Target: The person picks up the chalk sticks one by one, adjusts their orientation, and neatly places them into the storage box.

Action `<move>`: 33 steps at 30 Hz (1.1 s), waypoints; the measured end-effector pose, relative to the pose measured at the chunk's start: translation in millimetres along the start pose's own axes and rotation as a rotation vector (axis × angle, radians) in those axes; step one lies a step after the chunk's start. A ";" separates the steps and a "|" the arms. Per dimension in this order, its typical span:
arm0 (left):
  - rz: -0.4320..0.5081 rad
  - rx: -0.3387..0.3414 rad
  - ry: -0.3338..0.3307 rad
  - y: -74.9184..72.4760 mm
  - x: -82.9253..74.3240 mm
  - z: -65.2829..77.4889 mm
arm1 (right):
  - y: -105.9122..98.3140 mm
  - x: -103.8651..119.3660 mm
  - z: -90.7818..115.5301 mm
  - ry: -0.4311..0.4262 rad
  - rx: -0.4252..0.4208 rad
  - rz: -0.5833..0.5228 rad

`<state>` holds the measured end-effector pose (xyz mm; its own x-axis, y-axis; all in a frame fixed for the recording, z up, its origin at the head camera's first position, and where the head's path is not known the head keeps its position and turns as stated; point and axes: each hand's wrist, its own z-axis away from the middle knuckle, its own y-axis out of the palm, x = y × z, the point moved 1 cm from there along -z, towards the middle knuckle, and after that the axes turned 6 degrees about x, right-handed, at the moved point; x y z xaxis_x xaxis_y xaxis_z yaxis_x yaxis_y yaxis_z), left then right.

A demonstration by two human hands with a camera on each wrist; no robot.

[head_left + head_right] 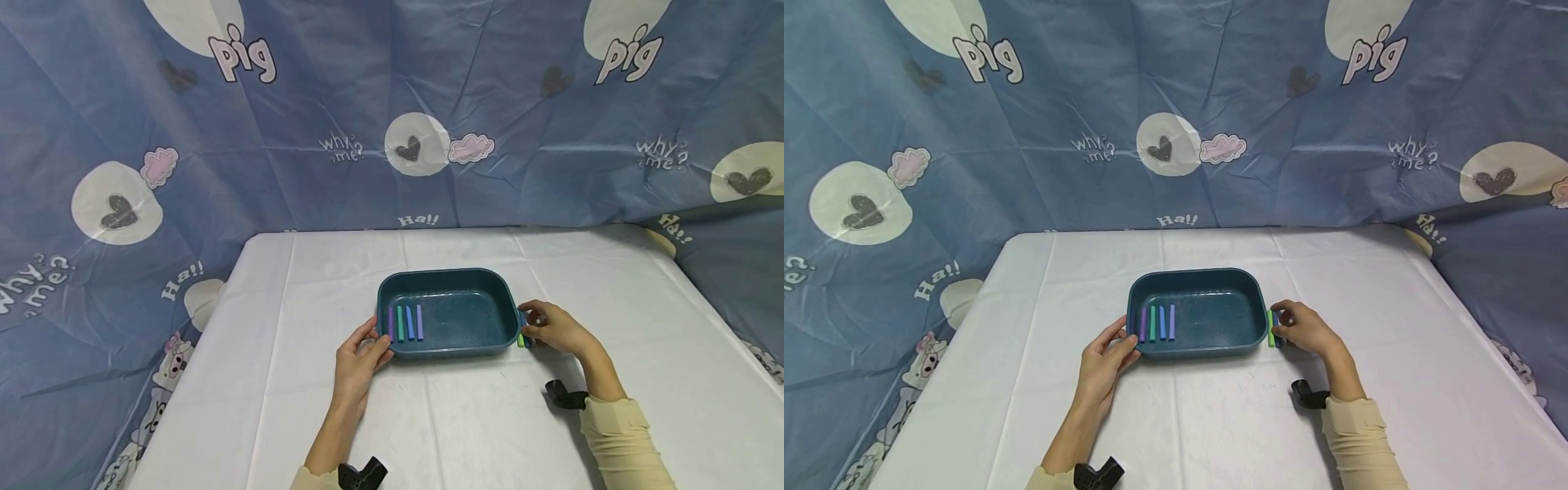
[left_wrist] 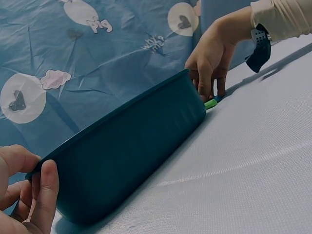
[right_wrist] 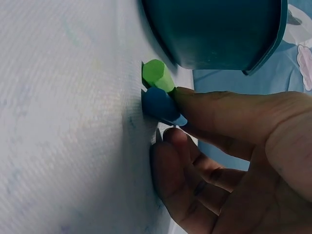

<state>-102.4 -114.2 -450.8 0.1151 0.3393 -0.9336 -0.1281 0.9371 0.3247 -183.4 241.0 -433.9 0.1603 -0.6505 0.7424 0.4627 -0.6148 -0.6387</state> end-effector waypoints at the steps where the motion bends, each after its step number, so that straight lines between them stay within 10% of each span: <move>1: 0.000 -0.001 -0.001 -0.1 0.0 -0.1 | 0.2 0.0 0.2 0.002 -0.006 0.004; 33: -0.010 0.002 -0.005 -1.3 -0.1 -0.6 | -10.9 21.3 4.8 -0.045 -0.192 -0.196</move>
<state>-102.9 -115.5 -451.2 0.1209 0.3303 -0.9361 -0.1246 0.9406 0.3158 -180.9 236.0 -410.1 0.1239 -0.4928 0.8613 0.3157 -0.8033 -0.5051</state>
